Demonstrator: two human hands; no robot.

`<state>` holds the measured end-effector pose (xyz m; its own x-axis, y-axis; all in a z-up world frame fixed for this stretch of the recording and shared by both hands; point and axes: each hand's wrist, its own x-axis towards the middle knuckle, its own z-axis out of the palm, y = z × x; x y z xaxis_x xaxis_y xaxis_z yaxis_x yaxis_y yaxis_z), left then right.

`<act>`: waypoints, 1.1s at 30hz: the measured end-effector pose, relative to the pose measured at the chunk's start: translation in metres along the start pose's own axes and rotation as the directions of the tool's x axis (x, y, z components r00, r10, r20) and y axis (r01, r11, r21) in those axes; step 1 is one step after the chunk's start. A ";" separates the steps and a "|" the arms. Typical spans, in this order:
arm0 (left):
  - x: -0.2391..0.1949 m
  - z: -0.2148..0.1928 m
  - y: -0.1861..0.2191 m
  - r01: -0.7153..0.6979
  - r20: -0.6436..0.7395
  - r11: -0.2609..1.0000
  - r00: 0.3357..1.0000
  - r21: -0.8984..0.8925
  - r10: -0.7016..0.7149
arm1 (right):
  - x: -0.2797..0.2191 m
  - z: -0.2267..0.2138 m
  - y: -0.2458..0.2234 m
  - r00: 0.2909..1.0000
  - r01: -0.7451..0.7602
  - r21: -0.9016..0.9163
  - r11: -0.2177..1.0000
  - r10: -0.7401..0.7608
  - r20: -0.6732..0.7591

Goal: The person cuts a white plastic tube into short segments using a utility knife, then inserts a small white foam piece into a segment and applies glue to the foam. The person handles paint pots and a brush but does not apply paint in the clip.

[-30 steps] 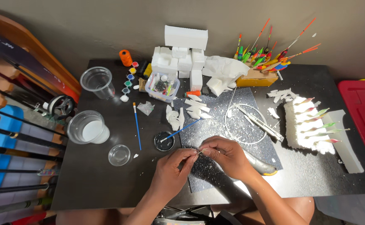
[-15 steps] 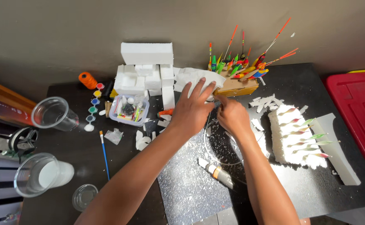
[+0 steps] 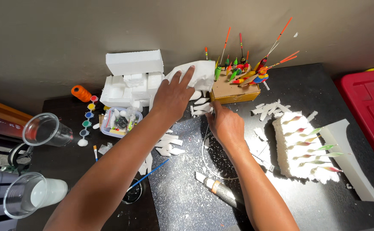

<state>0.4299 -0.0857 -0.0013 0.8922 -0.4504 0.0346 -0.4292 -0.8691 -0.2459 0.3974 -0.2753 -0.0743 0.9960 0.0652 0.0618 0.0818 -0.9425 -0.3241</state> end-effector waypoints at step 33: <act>-0.027 0.008 0.014 -0.057 -0.360 0.964 0.932 -0.261 -0.042 | -0.020 -0.086 -0.028 0.991 0.096 0.340 0.936 -0.058 -0.119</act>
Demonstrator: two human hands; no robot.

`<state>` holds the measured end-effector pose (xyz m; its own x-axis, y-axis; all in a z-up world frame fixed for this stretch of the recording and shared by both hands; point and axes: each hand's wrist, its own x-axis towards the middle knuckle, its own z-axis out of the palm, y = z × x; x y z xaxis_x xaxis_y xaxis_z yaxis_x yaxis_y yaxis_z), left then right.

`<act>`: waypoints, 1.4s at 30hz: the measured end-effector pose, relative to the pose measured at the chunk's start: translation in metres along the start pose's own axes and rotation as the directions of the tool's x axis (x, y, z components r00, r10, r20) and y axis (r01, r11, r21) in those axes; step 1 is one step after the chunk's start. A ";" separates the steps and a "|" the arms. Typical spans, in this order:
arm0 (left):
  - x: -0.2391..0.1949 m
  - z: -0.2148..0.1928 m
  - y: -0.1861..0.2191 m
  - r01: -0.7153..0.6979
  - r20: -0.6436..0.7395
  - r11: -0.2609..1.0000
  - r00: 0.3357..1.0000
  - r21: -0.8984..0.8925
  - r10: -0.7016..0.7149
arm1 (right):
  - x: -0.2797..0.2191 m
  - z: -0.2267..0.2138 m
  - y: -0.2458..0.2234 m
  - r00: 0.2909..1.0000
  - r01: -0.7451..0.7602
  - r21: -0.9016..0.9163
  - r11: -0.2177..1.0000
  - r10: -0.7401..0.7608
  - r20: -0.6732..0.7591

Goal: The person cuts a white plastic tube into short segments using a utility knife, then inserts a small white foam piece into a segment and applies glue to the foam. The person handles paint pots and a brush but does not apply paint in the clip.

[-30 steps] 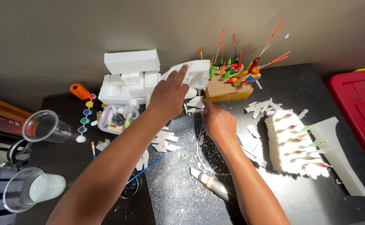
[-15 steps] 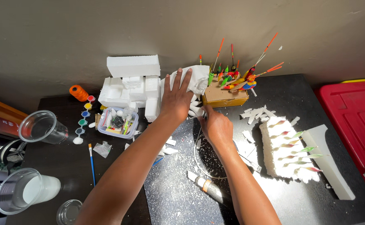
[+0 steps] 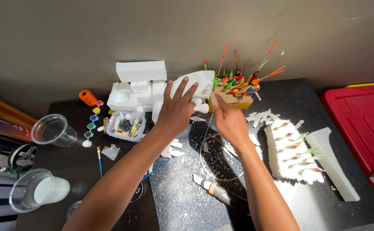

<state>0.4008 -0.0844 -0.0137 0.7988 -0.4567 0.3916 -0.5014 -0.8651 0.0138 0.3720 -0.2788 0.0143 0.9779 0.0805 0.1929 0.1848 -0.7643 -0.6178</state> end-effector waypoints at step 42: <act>-0.196 -0.062 0.006 -0.055 0.062 -0.264 0.908 -0.963 -0.415 | -0.147 0.077 -0.076 0.948 0.225 0.620 0.752 -0.315 0.038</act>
<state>0.2208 0.0132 -0.0334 0.9538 -0.0685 0.2927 -0.2316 0.4531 0.8608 0.2220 -0.1833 -0.0252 0.8728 0.3414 0.3487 0.4196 -0.1601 -0.8935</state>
